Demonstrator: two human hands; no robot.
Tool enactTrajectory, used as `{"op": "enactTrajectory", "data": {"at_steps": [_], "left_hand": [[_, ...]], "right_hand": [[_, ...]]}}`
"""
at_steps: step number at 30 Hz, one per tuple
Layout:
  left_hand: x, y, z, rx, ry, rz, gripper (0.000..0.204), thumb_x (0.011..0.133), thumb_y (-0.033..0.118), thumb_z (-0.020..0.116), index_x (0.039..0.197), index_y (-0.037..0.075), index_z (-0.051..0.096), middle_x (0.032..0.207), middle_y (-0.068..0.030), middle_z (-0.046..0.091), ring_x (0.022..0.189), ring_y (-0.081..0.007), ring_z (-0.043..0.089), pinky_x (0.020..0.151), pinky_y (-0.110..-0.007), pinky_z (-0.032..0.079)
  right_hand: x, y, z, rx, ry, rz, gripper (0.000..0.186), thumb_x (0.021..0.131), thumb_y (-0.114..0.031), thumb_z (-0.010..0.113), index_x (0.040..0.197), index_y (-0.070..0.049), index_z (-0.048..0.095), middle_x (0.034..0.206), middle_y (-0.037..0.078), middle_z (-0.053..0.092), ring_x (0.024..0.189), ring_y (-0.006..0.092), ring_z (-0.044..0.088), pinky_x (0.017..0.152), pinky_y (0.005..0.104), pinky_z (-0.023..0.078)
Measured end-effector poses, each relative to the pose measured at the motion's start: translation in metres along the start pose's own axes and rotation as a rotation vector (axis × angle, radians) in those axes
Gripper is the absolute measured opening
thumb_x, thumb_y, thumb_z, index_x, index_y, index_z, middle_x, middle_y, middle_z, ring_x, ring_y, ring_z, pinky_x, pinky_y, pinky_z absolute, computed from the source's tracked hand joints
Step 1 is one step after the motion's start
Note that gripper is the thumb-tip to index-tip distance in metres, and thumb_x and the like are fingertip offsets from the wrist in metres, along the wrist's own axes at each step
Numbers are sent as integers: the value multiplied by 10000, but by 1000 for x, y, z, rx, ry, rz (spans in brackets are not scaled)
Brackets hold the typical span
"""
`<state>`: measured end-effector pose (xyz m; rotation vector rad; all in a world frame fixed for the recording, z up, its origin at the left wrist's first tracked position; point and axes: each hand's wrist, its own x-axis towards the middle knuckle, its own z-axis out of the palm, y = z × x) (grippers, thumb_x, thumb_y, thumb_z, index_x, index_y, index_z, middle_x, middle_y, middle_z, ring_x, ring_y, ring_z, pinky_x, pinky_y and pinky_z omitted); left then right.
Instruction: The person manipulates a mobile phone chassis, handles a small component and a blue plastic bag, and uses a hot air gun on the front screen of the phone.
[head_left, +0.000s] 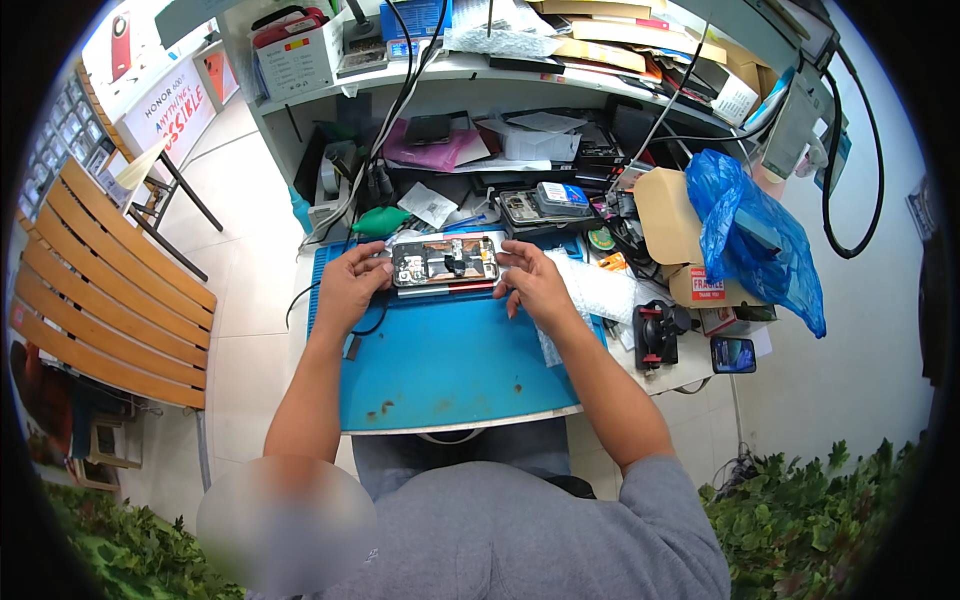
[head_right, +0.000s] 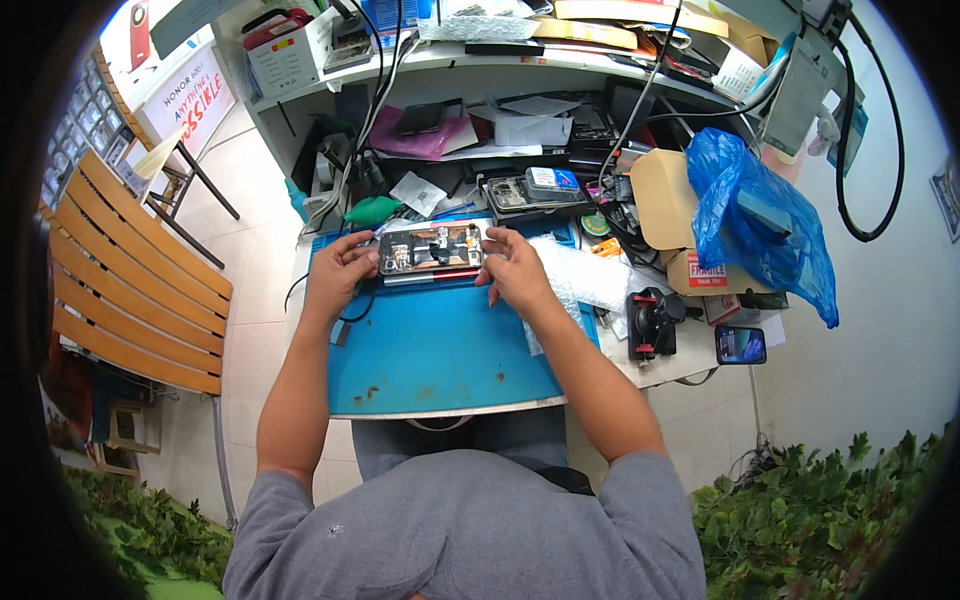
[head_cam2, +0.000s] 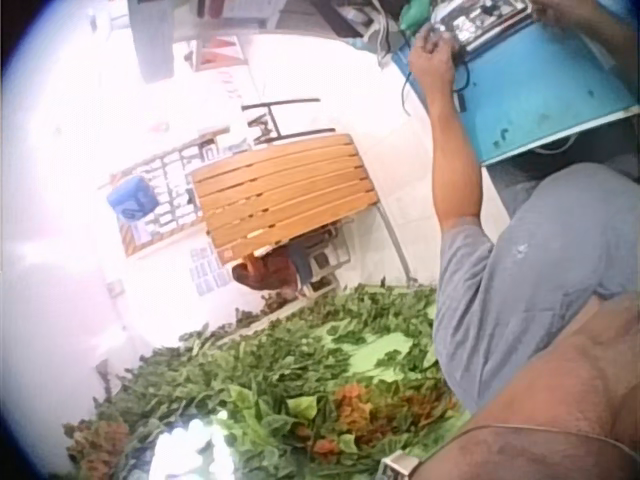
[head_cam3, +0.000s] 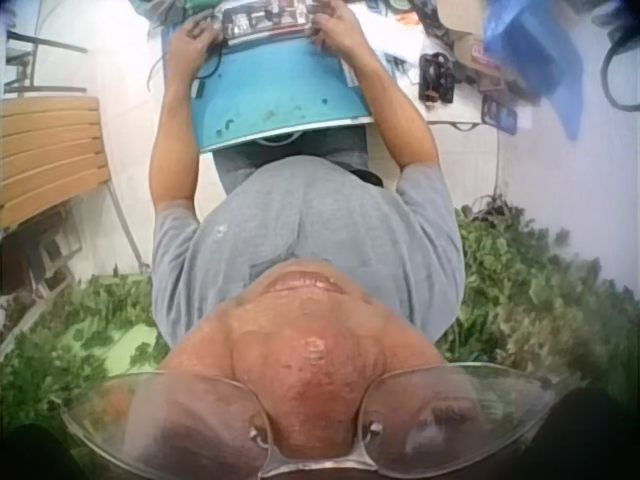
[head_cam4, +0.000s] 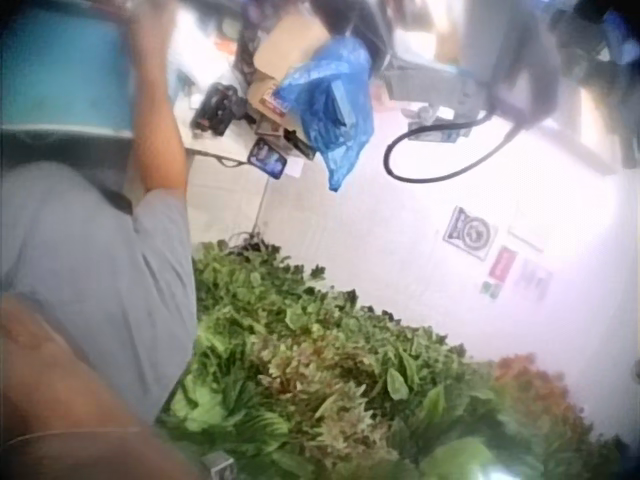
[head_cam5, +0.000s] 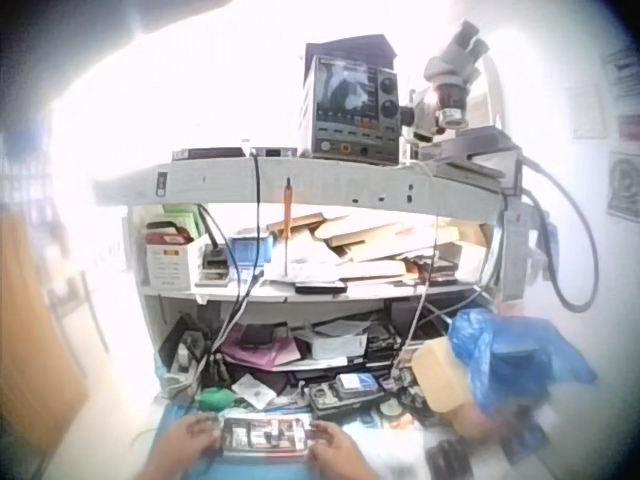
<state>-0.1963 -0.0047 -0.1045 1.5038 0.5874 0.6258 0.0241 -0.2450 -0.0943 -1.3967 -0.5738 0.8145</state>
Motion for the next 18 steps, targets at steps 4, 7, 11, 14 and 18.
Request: {"op": "enactTrajectory", "data": {"at_steps": [4,7,11,14,18], "left_hand": [[2,0,-9,-48,-51,-57,551,995,112,831,1474,-87,644,1086,-116,813,854,-114,760,721,-237,617],[-8,12,-2,-121,-24,-110,547,962,82,836,1441,-113,660,938,-77,782,703,-98,713,625,-215,588],[-10,27,4,-143,-48,-112,528,958,89,840,1421,-106,679,949,-79,791,725,-103,725,634,-217,592],[-10,31,2,-153,-55,-109,501,959,90,838,1402,-97,695,967,-84,796,741,-109,733,635,-220,592],[-15,40,3,-140,-65,-134,461,975,99,830,1379,-89,710,989,-92,802,779,-127,754,661,-238,605]], "right_hand": [[-3,1,1,-31,-29,-9,607,950,-18,672,1531,92,537,1484,268,634,838,215,740,544,333,589],[-26,-12,15,-738,-6,-328,558,910,-47,720,1452,53,629,1299,241,715,855,280,760,696,407,624],[-30,-4,27,-1149,24,-837,418,816,-146,897,1173,-12,726,1108,154,733,1063,359,688,947,447,589],[-27,-6,34,-1210,31,-930,412,777,-115,906,1126,-13,713,1058,134,718,1059,338,681,943,443,589],[-23,-4,34,-1225,31,-1115,382,788,-48,862,1138,-1,716,1000,124,716,976,320,706,886,420,606]]}}
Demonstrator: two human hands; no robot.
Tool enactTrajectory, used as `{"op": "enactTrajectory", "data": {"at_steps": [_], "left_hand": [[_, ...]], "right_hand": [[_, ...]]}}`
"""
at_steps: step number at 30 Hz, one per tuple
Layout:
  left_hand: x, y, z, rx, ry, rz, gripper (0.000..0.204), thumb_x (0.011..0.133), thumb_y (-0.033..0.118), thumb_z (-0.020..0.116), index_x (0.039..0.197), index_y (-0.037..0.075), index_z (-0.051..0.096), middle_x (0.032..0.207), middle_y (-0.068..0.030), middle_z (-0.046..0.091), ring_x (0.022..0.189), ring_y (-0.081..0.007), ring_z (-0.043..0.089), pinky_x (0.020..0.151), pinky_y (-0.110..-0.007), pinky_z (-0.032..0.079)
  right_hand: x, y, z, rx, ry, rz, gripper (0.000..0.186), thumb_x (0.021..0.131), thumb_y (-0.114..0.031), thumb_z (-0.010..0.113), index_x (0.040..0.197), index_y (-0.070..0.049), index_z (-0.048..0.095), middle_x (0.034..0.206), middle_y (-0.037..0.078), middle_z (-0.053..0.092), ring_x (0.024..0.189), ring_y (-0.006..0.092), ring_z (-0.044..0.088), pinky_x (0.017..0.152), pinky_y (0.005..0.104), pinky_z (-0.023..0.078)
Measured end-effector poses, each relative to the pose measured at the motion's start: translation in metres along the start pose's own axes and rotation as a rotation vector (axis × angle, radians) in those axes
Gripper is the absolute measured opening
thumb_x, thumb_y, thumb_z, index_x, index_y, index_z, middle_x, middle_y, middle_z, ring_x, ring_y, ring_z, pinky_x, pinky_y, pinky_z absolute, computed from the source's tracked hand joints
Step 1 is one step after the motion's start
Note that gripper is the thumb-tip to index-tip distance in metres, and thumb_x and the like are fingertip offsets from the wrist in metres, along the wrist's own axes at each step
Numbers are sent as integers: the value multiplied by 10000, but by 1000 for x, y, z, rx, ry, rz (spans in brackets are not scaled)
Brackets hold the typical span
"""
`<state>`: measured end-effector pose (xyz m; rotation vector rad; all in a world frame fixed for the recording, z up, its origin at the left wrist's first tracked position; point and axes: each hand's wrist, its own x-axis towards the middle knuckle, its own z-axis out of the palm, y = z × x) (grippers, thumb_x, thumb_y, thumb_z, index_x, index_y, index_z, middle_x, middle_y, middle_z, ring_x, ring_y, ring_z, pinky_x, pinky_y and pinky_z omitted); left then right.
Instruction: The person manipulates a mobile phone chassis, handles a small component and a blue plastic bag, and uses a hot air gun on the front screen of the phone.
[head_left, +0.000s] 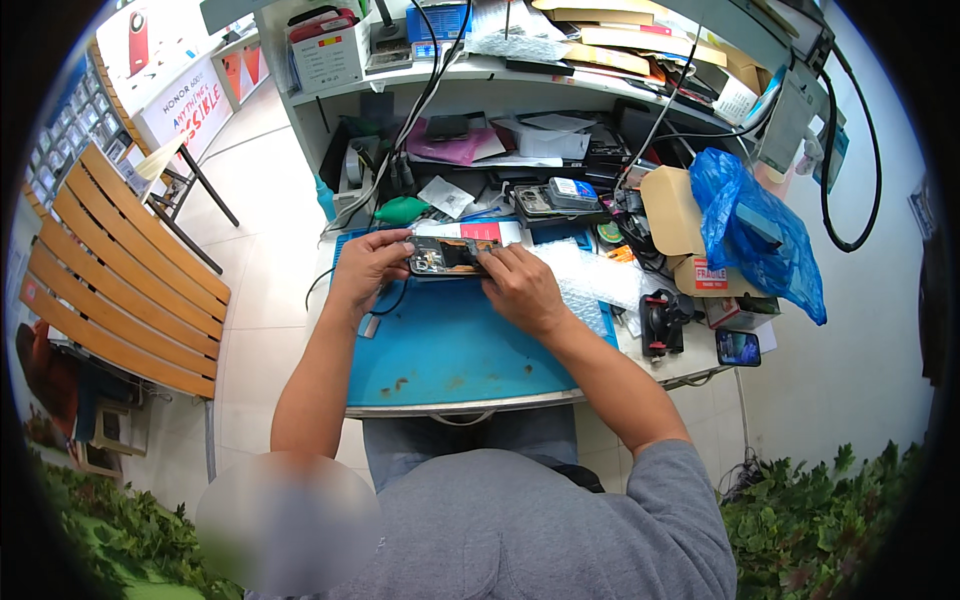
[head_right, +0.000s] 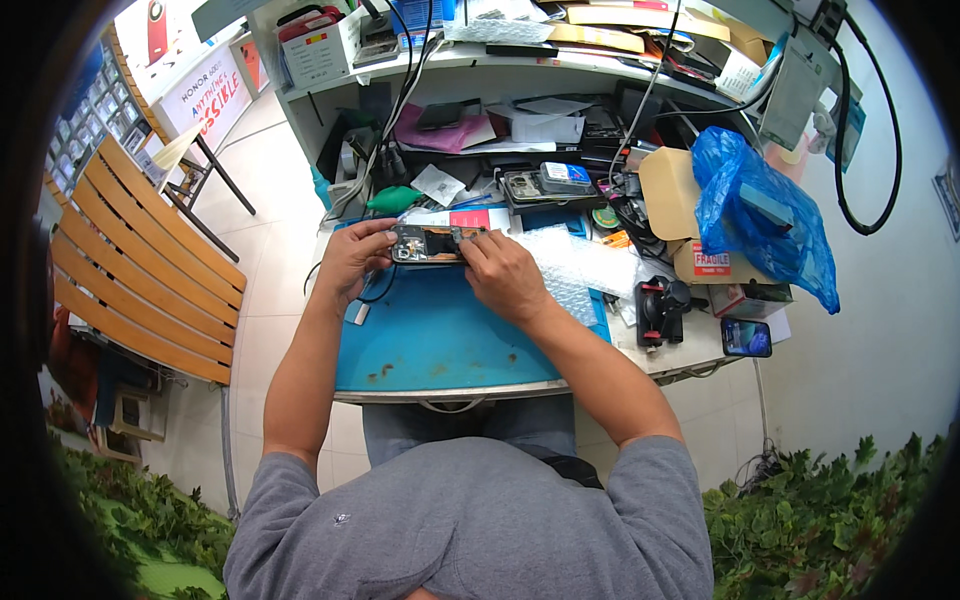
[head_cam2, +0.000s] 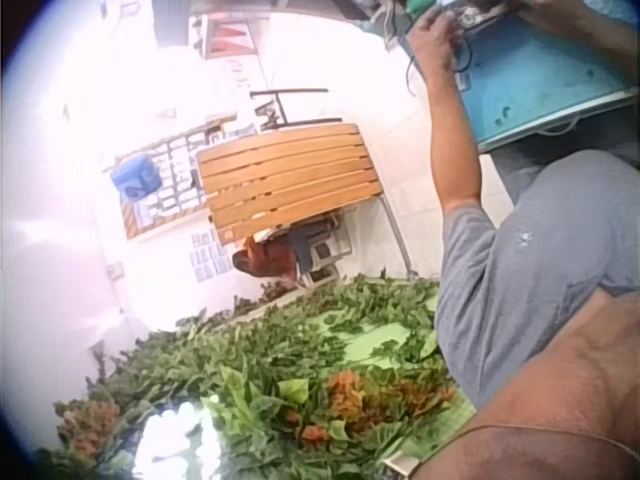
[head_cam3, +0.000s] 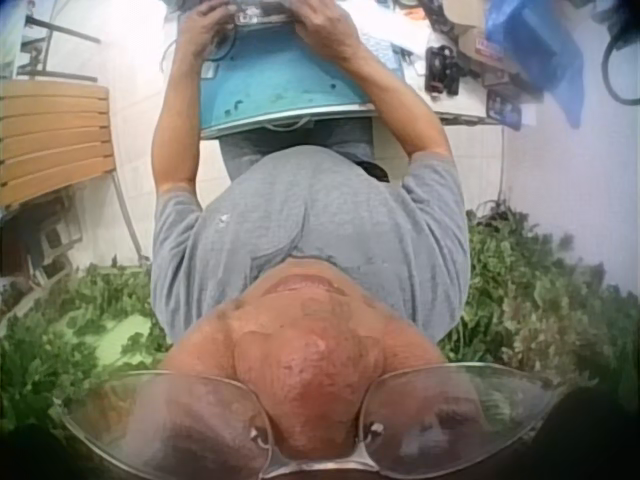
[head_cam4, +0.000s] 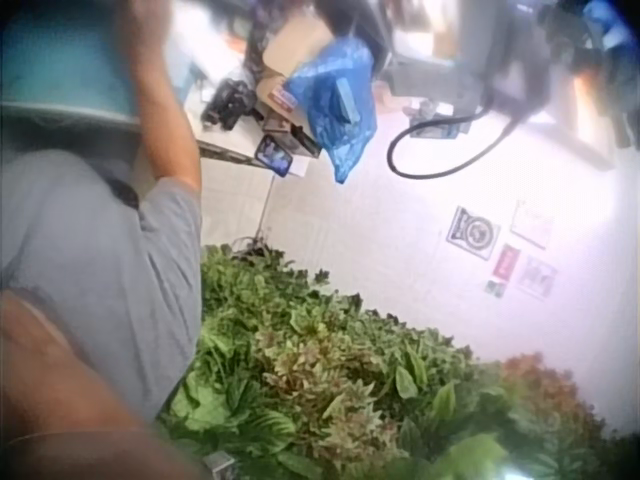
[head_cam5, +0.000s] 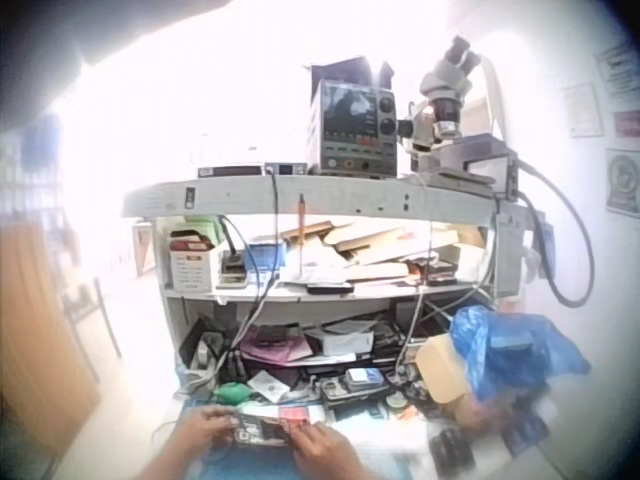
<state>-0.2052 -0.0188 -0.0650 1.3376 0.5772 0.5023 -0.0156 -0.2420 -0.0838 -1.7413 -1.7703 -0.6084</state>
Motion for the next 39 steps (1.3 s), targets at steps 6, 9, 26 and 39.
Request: {"op": "enactTrajectory", "data": {"at_steps": [6,9,26,39], "left_hand": [[-37,31,12,-87,-61,116,362,1020,156,825,1313,-48,767,1008,-109,812,841,-143,778,732,-243,632],[-59,46,20,45,-87,250,352,1023,170,831,1299,-41,778,1015,-123,816,872,-179,796,767,-280,648],[-95,-27,-3,147,-171,278,777,725,-63,983,1439,3,683,1435,-136,712,1224,-219,755,1074,-348,637],[-122,-45,-10,245,-164,155,1068,673,30,1052,1602,-16,527,1579,-183,616,1401,-258,659,1200,-408,561]], "right_hand": [[2,-17,-16,135,156,80,345,841,-11,827,1176,-6,746,991,121,752,913,304,748,772,399,625],[-2,-32,-37,571,105,326,290,893,-14,827,1178,4,774,1029,137,788,903,280,783,742,363,627],[-32,-47,-32,388,-159,89,397,813,-12,853,1191,-33,733,1095,138,740,1041,354,729,908,451,607],[-34,-50,-24,526,-369,150,148,955,-124,788,1071,-39,753,1032,153,735,998,368,692,903,483,545]]}}
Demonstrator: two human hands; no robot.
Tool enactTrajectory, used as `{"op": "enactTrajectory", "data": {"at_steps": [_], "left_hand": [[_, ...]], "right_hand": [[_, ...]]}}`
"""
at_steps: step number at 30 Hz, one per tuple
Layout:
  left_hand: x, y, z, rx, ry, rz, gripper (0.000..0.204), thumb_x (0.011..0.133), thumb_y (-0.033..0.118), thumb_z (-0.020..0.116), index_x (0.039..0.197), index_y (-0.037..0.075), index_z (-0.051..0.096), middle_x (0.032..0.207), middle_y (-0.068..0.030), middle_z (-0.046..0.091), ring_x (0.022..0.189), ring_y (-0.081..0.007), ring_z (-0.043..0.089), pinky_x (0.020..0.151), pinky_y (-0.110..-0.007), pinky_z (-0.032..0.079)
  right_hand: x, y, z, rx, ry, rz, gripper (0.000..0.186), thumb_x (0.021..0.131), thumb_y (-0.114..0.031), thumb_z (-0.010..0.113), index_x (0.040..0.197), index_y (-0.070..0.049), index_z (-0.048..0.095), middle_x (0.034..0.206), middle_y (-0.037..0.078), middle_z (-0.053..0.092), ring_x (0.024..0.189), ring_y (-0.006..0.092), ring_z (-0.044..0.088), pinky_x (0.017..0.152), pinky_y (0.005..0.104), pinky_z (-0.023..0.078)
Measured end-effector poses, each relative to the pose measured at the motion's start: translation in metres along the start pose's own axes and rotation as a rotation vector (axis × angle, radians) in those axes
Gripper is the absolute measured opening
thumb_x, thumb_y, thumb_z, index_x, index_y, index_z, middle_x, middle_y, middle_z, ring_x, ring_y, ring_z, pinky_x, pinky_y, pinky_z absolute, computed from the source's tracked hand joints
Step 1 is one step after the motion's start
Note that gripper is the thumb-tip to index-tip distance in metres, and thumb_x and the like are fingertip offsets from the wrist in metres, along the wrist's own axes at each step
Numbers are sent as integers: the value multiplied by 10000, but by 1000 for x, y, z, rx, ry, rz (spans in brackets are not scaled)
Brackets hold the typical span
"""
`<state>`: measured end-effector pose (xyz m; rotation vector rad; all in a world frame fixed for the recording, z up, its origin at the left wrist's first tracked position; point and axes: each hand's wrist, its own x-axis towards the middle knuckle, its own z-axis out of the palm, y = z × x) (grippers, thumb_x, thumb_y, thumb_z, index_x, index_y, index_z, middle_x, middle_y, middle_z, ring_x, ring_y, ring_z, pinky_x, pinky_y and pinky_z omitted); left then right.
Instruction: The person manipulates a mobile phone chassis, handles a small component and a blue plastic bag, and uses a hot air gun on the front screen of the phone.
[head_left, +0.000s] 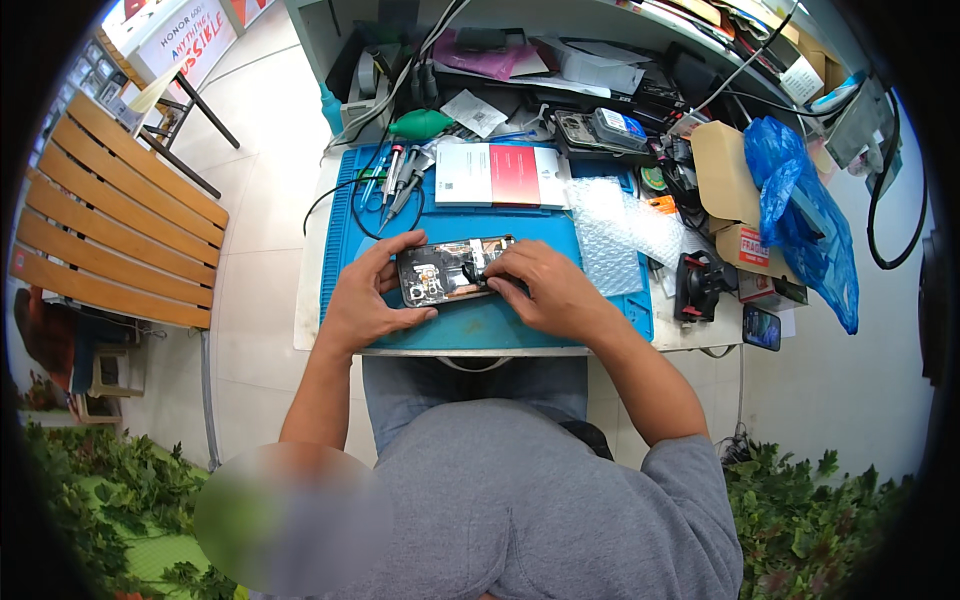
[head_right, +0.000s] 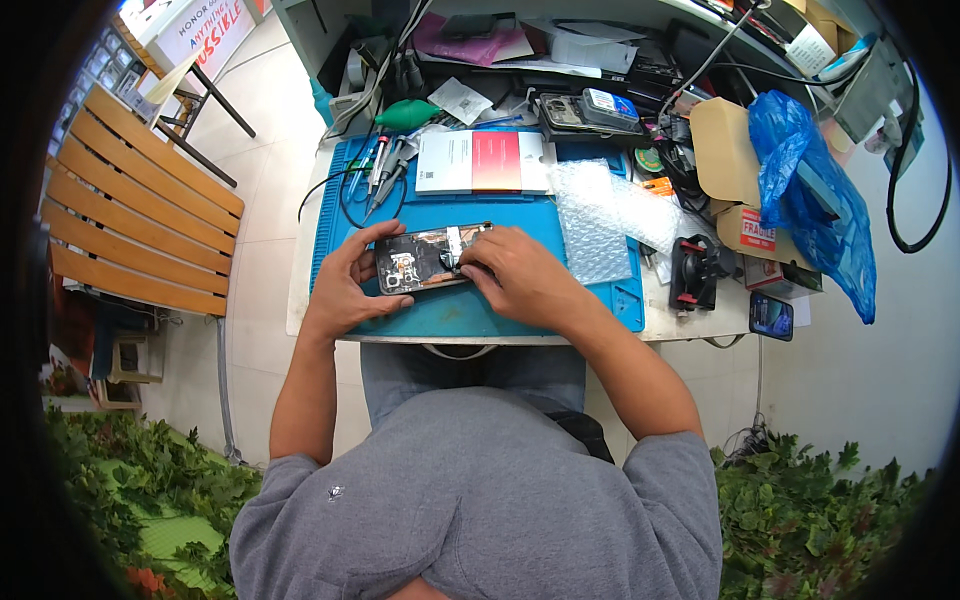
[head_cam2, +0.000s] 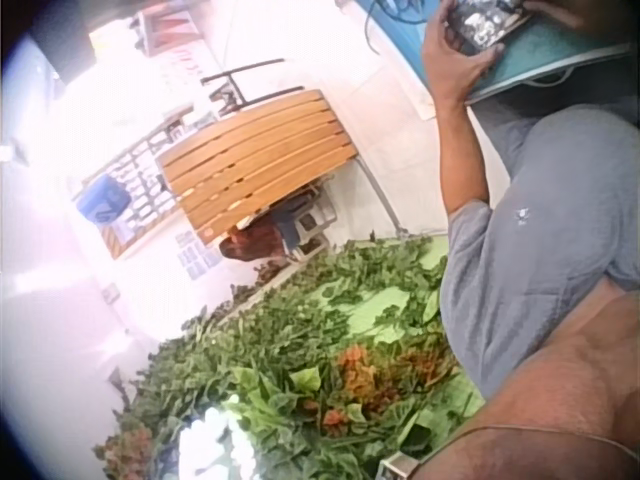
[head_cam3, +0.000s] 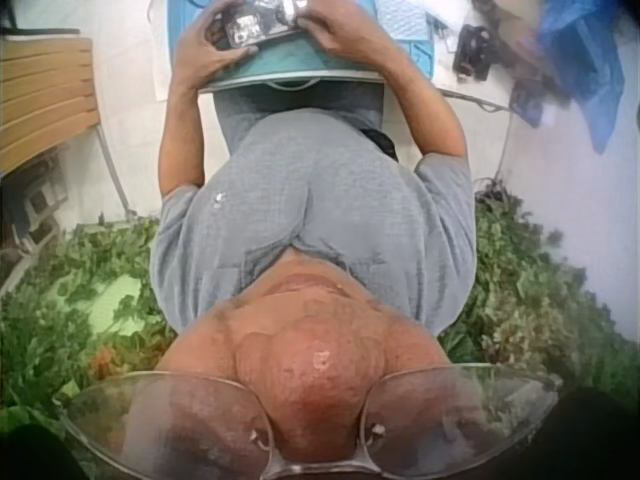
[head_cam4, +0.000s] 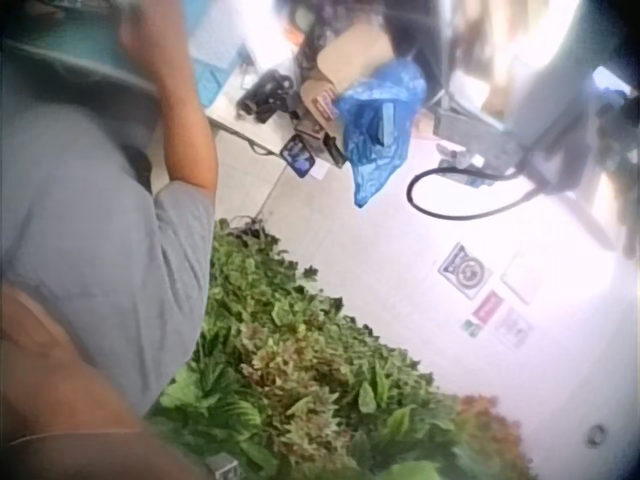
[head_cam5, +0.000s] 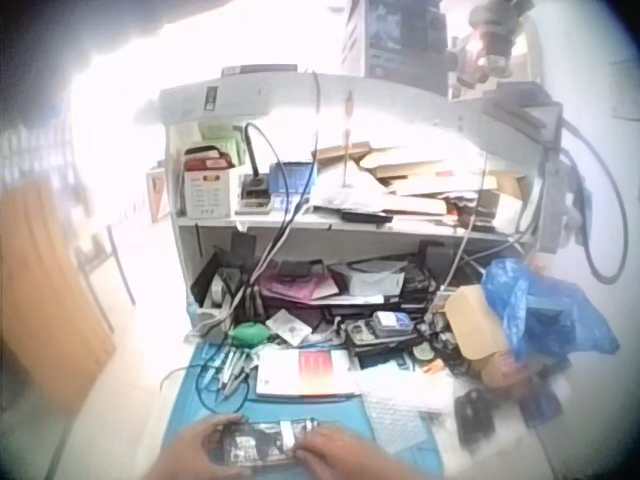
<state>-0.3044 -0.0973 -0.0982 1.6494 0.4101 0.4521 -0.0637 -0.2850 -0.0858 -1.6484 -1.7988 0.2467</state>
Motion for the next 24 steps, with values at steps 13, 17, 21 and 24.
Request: {"op": "enactTrajectory", "data": {"at_steps": [13,17,21,24], "left_hand": [[-4,-3,0,71,20,62,939,720,13,1013,1561,11,596,1514,-126,660,1365,-228,676,1161,-387,583],[-1,-5,0,82,8,52,937,717,17,1011,1559,15,598,1509,-124,664,1364,-226,677,1158,-390,589],[-3,-6,0,84,22,56,929,717,22,1010,1553,19,605,1517,-121,655,1362,-231,680,1158,-393,594],[-4,-4,1,98,25,61,923,718,20,1007,1552,29,611,1523,-115,650,1367,-234,677,1159,-395,595]], "right_hand": [[40,4,2,-110,-63,81,135,890,-82,764,934,-17,654,915,175,705,884,408,684,832,511,542],[60,22,-3,-189,7,23,122,953,-91,742,1001,-15,659,930,173,711,949,391,679,877,506,556],[69,28,-4,-265,-62,60,119,994,-101,720,1053,-17,659,953,171,713,1021,379,670,886,500,563],[70,35,-6,-311,-84,73,130,1017,-127,684,1041,-1,663,1003,174,721,1059,366,663,897,493,573]]}}
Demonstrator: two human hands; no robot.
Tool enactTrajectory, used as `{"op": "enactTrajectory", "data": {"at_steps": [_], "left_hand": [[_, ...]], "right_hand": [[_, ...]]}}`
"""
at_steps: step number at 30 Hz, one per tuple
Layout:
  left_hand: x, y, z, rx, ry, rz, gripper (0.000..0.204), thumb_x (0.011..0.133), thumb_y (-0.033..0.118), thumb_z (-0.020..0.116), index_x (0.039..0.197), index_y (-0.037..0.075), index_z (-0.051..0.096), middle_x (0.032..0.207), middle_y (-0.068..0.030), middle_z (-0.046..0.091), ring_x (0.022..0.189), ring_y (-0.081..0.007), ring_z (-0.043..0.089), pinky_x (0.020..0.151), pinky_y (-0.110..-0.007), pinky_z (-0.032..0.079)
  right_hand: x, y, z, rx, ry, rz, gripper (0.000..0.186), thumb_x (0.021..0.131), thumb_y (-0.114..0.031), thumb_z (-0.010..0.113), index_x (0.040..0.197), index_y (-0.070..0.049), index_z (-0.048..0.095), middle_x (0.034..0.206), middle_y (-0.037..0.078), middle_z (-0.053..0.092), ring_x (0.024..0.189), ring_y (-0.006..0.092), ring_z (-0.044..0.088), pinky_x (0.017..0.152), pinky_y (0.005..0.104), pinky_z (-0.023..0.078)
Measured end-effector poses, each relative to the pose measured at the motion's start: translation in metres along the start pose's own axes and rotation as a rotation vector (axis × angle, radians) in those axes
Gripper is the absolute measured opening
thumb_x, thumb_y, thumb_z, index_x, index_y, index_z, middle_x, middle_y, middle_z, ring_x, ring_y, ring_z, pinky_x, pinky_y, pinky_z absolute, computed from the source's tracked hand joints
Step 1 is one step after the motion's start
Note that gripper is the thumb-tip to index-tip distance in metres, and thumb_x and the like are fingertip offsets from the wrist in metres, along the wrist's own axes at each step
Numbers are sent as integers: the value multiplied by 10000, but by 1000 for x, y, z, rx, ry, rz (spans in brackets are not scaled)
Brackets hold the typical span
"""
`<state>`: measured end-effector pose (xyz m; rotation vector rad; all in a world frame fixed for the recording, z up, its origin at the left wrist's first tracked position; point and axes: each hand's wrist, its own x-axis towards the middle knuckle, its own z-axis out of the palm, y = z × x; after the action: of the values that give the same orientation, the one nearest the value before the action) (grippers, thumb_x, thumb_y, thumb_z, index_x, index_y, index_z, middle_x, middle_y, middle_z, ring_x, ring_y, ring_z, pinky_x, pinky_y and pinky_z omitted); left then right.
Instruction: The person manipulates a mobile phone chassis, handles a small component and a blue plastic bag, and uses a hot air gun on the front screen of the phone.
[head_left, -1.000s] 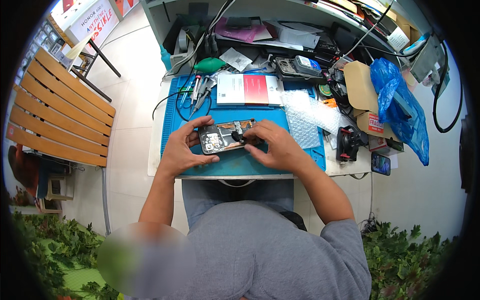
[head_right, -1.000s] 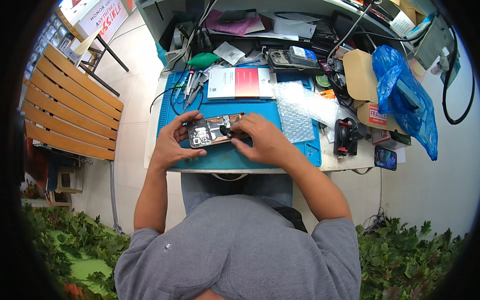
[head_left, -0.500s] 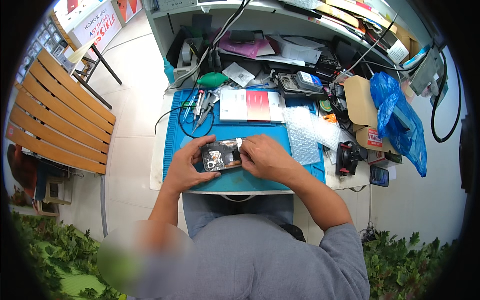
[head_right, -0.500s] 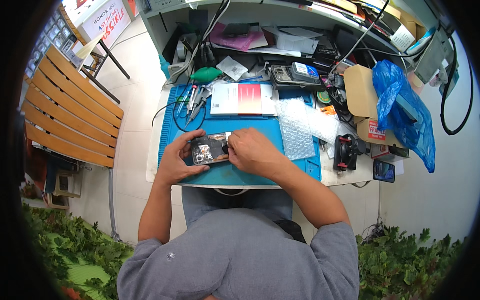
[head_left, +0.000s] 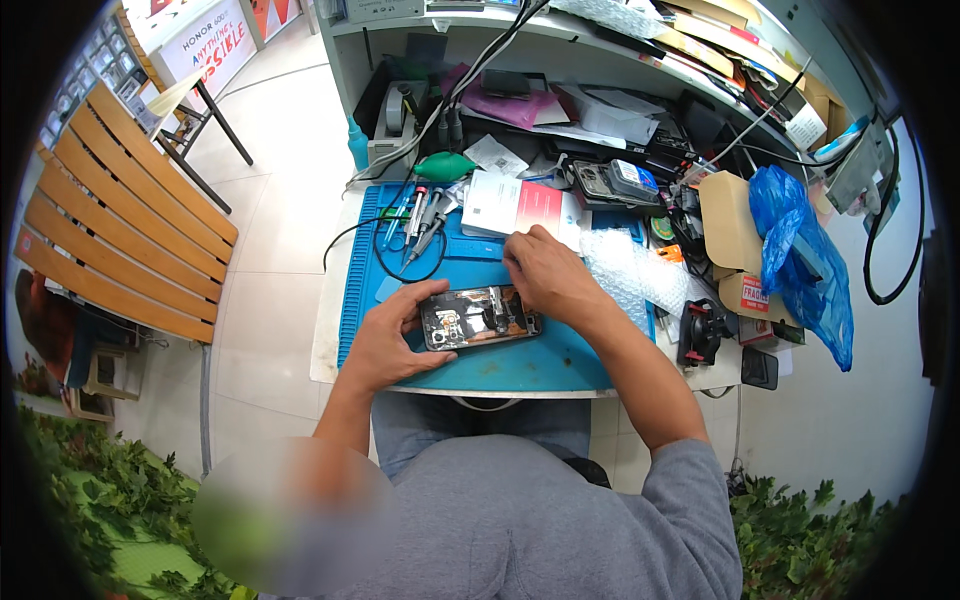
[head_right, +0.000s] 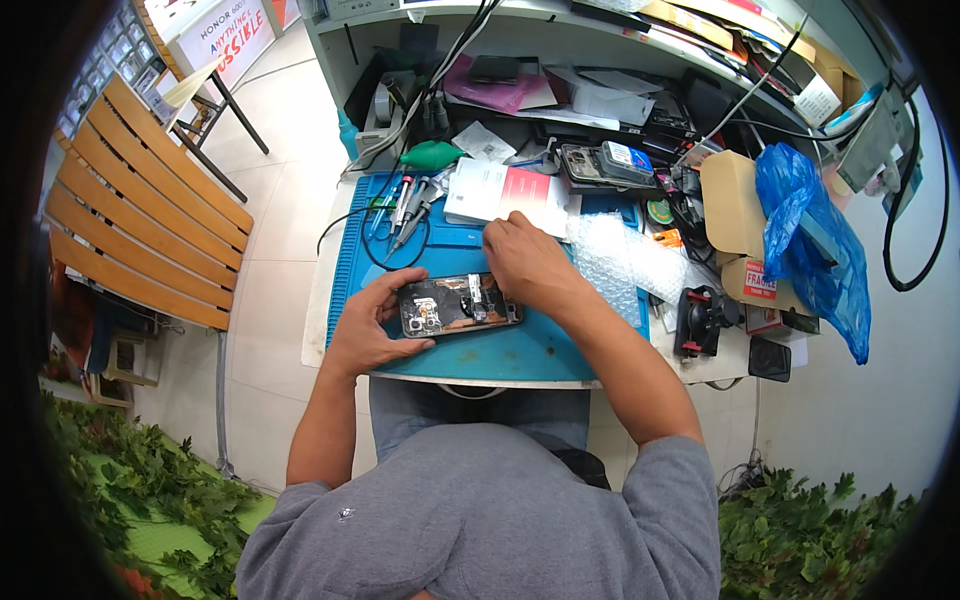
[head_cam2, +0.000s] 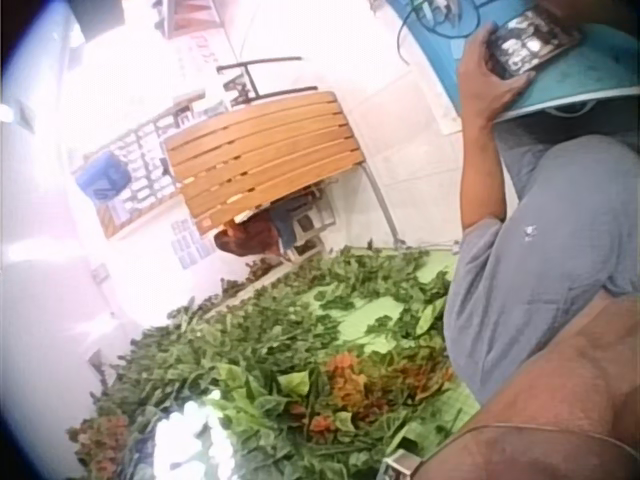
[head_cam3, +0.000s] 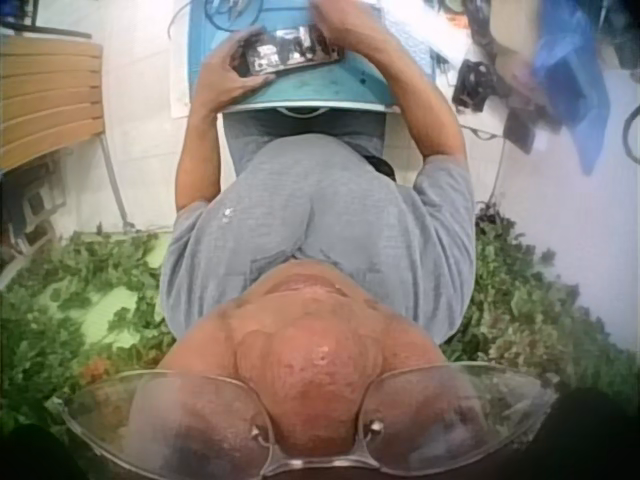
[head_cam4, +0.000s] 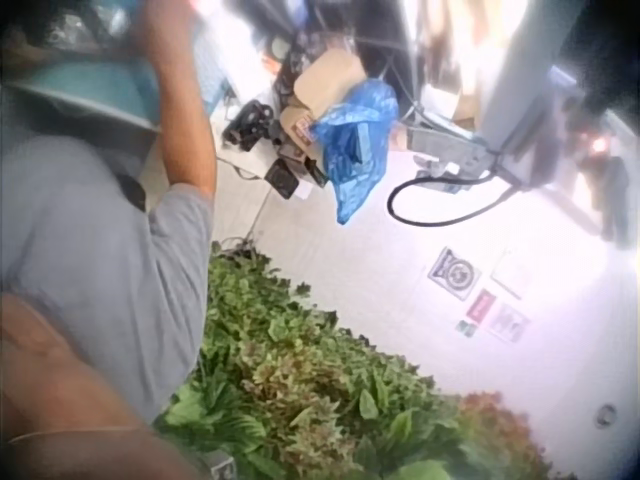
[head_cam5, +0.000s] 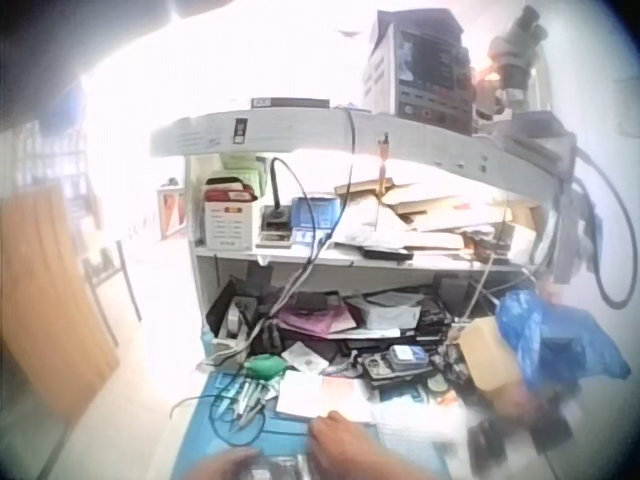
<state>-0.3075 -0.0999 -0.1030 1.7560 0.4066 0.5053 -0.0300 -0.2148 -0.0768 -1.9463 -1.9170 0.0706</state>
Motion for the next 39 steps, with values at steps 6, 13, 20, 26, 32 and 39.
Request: {"op": "enactTrajectory", "data": {"at_steps": [6,13,20,26,32,39], "left_hand": [[1,0,0,10,-6,3,918,719,13,1001,1553,48,617,1529,-106,642,1372,-236,674,1158,-400,600],[1,0,-1,9,-11,7,913,716,8,999,1548,67,626,1529,-107,633,1374,-245,673,1158,-404,604],[0,0,0,28,-1,10,887,719,2,991,1531,64,640,1518,-107,639,1368,-246,676,1146,-398,614],[3,2,0,25,-20,-4,912,714,2,1013,1535,15,617,1533,-137,643,1374,-253,678,1172,-394,584],[1,-3,-2,14,-10,-29,934,700,6,1020,1539,18,611,1531,-144,641,1375,-255,677,1179,-394,578],[8,1,-3,-96,-39,-108,958,694,29,1036,1533,-26,576,1530,-168,643,1368,-257,679,1187,-400,574]], "right_hand": [[9,24,2,-104,111,-26,127,1023,-127,675,1057,-5,669,1034,159,722,1109,367,649,933,492,574],[8,45,-21,-50,183,-26,100,987,-103,709,1014,-10,683,1027,176,722,1064,378,675,916,489,573],[2,42,-19,-103,27,30,140,998,-152,696,1015,-13,700,977,197,755,984,396,736,855,518,586],[0,48,-28,-54,7,105,149,997,-169,705,950,-39,760,939,196,756,969,408,742,856,525,585],[-19,35,-53,33,84,51,140,954,-176,802,972,-43,766,920,171,748,941,394,738,851,497,593],[-77,-35,-17,73,98,-217,456,779,-258,975,1104,-46,736,1101,125,750,1044,341,718,917,435,600]]}}
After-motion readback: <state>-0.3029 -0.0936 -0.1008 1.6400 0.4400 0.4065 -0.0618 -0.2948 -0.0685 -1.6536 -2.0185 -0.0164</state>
